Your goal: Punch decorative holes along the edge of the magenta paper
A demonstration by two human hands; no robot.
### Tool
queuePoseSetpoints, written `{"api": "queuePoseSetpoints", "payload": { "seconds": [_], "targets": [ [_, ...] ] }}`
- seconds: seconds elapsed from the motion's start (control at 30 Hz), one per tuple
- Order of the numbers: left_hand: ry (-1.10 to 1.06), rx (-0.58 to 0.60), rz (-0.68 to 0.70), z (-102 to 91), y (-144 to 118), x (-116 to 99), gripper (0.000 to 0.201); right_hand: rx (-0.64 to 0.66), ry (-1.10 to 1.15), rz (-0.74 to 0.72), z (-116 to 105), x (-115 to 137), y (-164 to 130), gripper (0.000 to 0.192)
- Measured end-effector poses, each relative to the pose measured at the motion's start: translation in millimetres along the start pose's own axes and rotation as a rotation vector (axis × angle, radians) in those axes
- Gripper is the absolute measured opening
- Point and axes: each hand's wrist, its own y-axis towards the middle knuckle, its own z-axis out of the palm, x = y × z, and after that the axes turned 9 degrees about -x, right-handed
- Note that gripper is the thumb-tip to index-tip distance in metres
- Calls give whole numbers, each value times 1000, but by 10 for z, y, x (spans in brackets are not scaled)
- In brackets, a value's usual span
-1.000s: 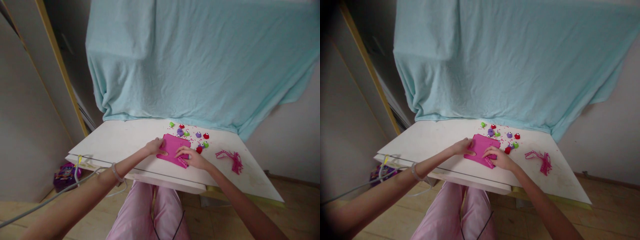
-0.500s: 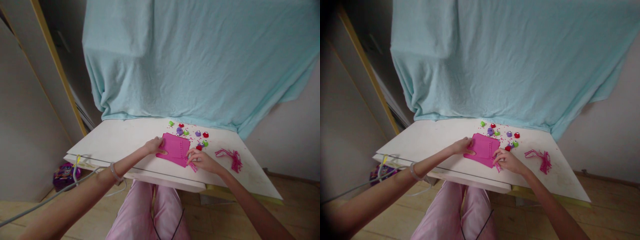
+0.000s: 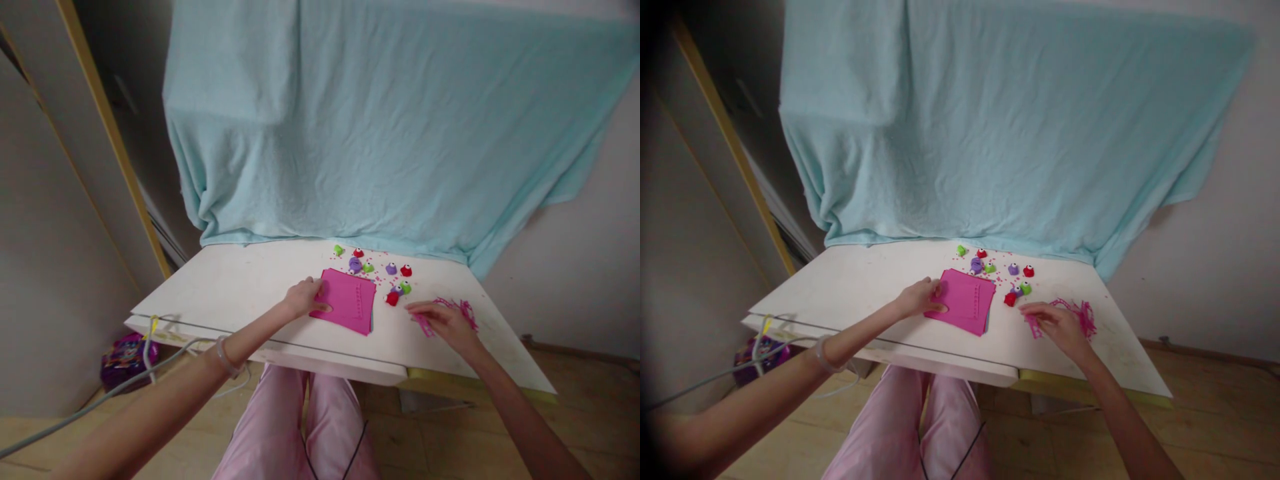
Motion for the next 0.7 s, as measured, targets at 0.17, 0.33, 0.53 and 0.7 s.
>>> {"api": "queuePoseSetpoints", "payload": {
  "seconds": [0.17, 0.33, 0.53, 0.7],
  "targets": [
    [216, -331, 107, 33, -341, -429, 28, -360, -218, 239, -478, -425, -140, 41],
    [151, -338, 319, 213, -398, -751, 30, -549, -760, 223, -650, -538, -216, 42],
    [238, -228, 425, 309, -221, -854, 16, -609, -1019, 70, -230, 95, -200, 43],
    [197, -174, 515, 197, -290, -802, 18, -441, -683, -135, 236, 506, -40, 37]
  ]
}}
